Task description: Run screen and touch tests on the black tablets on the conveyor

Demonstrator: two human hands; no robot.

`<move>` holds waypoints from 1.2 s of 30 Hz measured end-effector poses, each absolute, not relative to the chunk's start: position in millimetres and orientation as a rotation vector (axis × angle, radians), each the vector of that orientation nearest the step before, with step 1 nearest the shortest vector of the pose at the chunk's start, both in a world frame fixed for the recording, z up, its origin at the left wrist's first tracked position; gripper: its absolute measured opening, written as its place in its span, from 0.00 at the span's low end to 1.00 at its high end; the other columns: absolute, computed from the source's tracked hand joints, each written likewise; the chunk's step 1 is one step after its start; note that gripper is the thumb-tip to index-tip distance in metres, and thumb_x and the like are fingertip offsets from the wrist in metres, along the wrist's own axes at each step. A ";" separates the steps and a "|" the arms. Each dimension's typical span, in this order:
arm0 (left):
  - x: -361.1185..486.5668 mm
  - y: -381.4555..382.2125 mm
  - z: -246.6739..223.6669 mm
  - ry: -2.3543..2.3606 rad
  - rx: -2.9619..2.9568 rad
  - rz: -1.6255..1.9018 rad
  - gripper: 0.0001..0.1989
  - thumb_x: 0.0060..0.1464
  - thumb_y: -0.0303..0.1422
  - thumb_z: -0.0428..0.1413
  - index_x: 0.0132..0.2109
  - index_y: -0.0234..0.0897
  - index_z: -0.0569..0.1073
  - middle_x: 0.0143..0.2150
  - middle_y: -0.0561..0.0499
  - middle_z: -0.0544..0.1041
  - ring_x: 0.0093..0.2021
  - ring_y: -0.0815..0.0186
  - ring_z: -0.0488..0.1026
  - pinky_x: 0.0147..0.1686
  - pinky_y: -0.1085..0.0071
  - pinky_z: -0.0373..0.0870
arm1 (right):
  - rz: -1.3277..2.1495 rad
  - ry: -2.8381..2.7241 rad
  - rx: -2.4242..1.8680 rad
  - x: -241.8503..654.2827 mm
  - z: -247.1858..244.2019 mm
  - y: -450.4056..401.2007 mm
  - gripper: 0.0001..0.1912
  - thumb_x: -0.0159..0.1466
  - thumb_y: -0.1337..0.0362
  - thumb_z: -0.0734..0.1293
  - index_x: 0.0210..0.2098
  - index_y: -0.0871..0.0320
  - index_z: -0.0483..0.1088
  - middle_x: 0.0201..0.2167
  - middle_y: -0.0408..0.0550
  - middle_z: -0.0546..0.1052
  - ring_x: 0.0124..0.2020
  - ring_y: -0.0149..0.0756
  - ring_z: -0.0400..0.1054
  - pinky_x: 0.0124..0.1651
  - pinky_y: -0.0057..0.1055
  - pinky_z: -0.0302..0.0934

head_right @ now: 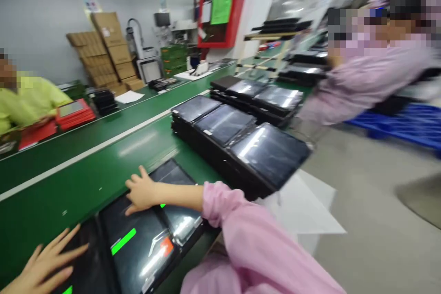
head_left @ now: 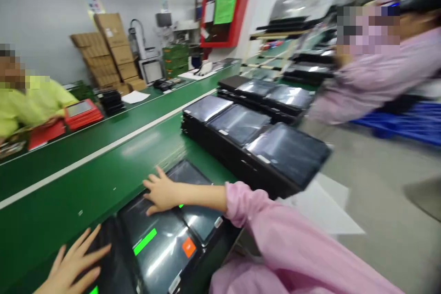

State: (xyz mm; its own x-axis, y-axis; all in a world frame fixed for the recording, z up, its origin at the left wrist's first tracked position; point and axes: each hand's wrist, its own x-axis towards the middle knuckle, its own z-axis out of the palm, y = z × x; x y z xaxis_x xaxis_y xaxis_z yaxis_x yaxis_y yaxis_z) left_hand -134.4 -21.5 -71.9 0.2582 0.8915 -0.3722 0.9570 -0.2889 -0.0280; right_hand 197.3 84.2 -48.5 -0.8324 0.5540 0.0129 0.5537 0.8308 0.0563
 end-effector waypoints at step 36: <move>-114.8 -0.8 -55.4 1.874 1.802 0.097 0.30 0.67 0.48 0.42 0.64 0.38 0.72 0.66 0.46 0.70 0.64 0.52 0.69 0.63 0.58 0.65 | -0.146 2.982 1.102 264.5 -48.4 84.8 0.23 0.71 0.46 0.62 0.61 0.44 0.72 0.71 0.57 0.58 0.69 0.62 0.50 0.65 0.76 0.34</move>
